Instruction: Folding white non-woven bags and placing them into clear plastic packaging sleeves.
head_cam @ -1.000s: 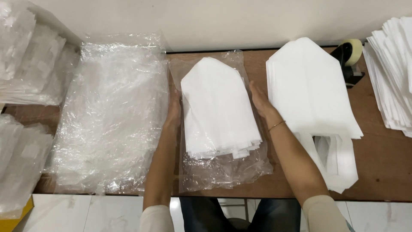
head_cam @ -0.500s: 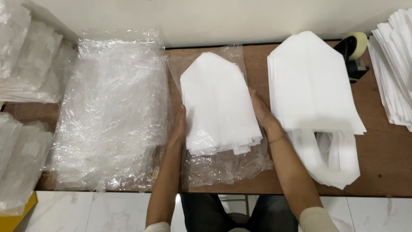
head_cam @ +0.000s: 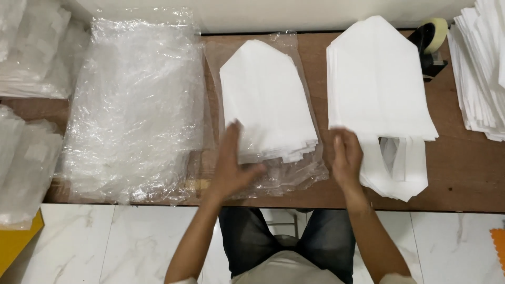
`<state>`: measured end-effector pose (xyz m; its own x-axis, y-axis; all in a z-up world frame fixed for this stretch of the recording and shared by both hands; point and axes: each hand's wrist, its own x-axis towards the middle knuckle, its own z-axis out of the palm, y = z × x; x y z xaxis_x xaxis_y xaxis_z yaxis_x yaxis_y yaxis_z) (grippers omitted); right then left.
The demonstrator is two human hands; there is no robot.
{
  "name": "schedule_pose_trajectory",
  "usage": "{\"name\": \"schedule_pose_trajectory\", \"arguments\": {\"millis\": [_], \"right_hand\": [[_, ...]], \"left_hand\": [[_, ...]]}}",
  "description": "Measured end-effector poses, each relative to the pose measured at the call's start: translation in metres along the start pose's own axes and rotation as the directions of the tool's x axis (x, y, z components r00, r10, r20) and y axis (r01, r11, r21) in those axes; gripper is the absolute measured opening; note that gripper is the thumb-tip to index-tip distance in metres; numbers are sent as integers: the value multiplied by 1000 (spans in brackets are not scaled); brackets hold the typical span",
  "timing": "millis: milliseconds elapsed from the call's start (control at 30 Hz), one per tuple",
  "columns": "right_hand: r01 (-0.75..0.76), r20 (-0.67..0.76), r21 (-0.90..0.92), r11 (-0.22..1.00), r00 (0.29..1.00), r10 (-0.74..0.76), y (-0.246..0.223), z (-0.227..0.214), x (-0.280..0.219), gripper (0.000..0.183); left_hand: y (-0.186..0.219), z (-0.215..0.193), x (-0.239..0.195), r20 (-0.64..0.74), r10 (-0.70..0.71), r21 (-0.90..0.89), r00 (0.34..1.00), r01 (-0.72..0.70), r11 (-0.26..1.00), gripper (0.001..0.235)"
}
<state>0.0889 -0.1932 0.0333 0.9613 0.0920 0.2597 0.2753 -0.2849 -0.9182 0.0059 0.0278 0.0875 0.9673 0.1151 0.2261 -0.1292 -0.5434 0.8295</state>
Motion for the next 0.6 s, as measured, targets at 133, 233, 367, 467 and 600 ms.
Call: {"name": "schedule_pose_trajectory", "arguments": {"millis": [133, 233, 367, 467, 600], "right_hand": [[341, -7, -65, 938, 940, -342, 34, 2, -87, 16], [482, 575, -88, 871, 739, -351, 13, 29, -95, 22], [136, 543, -309, 941, 838, 58, 10, 46, -63, 38], [-110, 467, -281, 953, 852, 236, -16, 48, -41, 60], [-92, 543, -170, 981, 822, 171, -63, 38, -25, 42]], "left_hand": [[-25, 58, -31, 205, 576, 528, 792, -585, 616, 84], [-32, 75, -26, 193, 716, 760, 671, -563, 323, 22], [-42, 92, -24, 114, 742, 677, 661, -598, 429, 5], [-34, 87, -30, 95, 737, 688, 669, -579, 437, 4], [-31, 87, -28, 85, 745, 709, 661, -565, 421, 5]]}}
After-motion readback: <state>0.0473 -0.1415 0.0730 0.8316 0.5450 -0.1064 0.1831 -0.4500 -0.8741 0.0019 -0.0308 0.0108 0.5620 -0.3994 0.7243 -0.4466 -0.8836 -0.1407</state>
